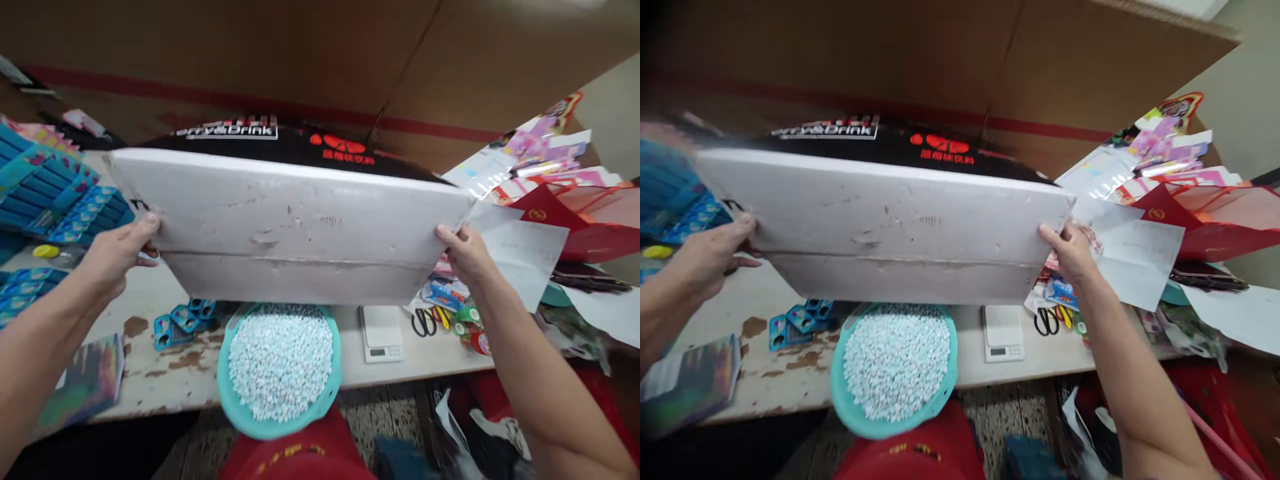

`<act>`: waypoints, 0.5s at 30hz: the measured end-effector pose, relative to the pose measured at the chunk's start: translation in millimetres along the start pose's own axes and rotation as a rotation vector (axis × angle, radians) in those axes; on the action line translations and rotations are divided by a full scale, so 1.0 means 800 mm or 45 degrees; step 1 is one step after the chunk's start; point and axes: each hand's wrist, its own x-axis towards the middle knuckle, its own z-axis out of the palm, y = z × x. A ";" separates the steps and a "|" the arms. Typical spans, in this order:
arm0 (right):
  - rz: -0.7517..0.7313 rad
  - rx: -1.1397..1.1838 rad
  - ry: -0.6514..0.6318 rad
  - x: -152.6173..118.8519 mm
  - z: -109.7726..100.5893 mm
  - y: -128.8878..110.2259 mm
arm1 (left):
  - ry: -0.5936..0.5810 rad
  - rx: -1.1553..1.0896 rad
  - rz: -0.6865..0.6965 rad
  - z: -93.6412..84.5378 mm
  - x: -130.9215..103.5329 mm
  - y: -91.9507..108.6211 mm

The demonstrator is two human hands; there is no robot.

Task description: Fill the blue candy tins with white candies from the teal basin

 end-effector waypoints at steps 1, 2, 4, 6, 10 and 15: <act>-0.010 0.039 0.006 0.000 0.001 0.005 | 0.029 -0.069 0.032 0.004 0.000 -0.005; -0.005 0.098 0.007 -0.001 0.003 0.010 | 0.029 -0.147 0.056 0.010 0.000 -0.010; 0.037 0.273 -0.012 -0.004 0.008 0.024 | -0.082 -0.296 0.055 0.025 -0.001 -0.020; 0.093 0.472 -0.032 -0.009 0.014 0.046 | -0.191 -0.365 0.042 0.042 -0.003 -0.033; 0.252 0.593 -0.032 -0.028 0.026 0.102 | -0.214 -0.274 0.026 0.062 -0.009 -0.057; 0.401 0.581 -0.038 -0.040 0.035 0.119 | -0.253 -0.254 0.024 0.067 -0.009 -0.055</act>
